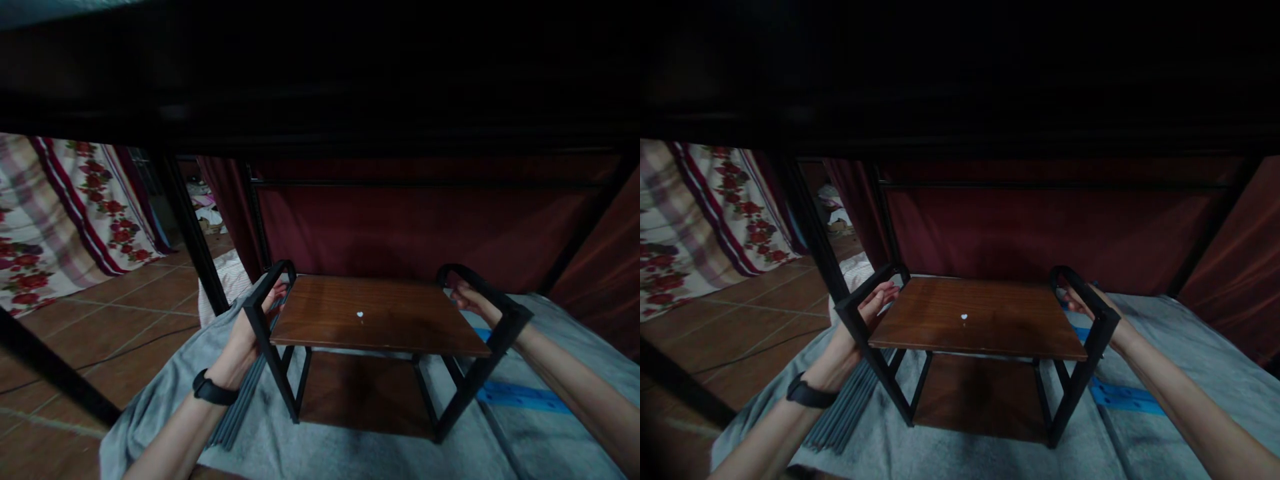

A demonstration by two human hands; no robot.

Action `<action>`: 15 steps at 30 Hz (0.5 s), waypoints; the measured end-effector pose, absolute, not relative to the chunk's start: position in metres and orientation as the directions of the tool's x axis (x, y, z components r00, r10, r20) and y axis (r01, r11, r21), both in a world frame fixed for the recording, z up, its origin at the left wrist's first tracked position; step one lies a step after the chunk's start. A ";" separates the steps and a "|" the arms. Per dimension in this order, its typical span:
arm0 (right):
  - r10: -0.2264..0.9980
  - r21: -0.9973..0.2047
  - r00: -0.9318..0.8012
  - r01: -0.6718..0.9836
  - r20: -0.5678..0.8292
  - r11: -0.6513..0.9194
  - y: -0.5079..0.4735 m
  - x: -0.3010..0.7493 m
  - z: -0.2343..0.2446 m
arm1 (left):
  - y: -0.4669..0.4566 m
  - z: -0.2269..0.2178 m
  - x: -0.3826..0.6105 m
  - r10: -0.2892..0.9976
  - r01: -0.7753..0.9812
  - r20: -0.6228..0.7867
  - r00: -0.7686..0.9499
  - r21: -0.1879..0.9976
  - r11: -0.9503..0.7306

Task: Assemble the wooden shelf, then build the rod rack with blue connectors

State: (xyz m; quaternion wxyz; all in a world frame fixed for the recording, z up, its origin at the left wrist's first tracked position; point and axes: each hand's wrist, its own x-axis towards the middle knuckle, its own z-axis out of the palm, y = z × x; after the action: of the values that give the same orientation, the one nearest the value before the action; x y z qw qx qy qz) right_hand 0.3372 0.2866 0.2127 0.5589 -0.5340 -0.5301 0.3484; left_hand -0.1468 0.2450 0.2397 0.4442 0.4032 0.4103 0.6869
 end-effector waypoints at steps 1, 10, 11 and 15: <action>0.964 -0.978 0.195 0.138 0.178 0.153 0.281 0.341 0.211 | 0.235 0.240 -0.148 0.944 -0.287 0.167 -0.284 0.925 -0.250; 0.919 -0.997 0.389 0.075 0.061 0.035 0.180 0.323 0.195 | 0.164 0.227 -0.134 0.920 -0.348 0.137 -0.368 0.897 -0.272; 0.903 -0.998 0.426 0.058 0.049 0.028 0.170 0.318 0.191 | 0.161 0.224 -0.132 0.920 -0.348 0.133 -0.370 0.898 -0.270; 0.870 -0.990 0.489 0.139 0.065 -0.005 0.144 0.307 0.169 | 0.160 0.218 -0.125 0.916 -0.375 0.134 -0.378 0.882 -0.284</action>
State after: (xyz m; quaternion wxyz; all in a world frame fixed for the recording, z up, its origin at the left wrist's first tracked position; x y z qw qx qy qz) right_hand 0.3071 0.1438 0.1686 0.5835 -0.6357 -0.3966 0.3133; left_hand -0.1252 0.1596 0.2179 0.4441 0.3372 0.4010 0.7269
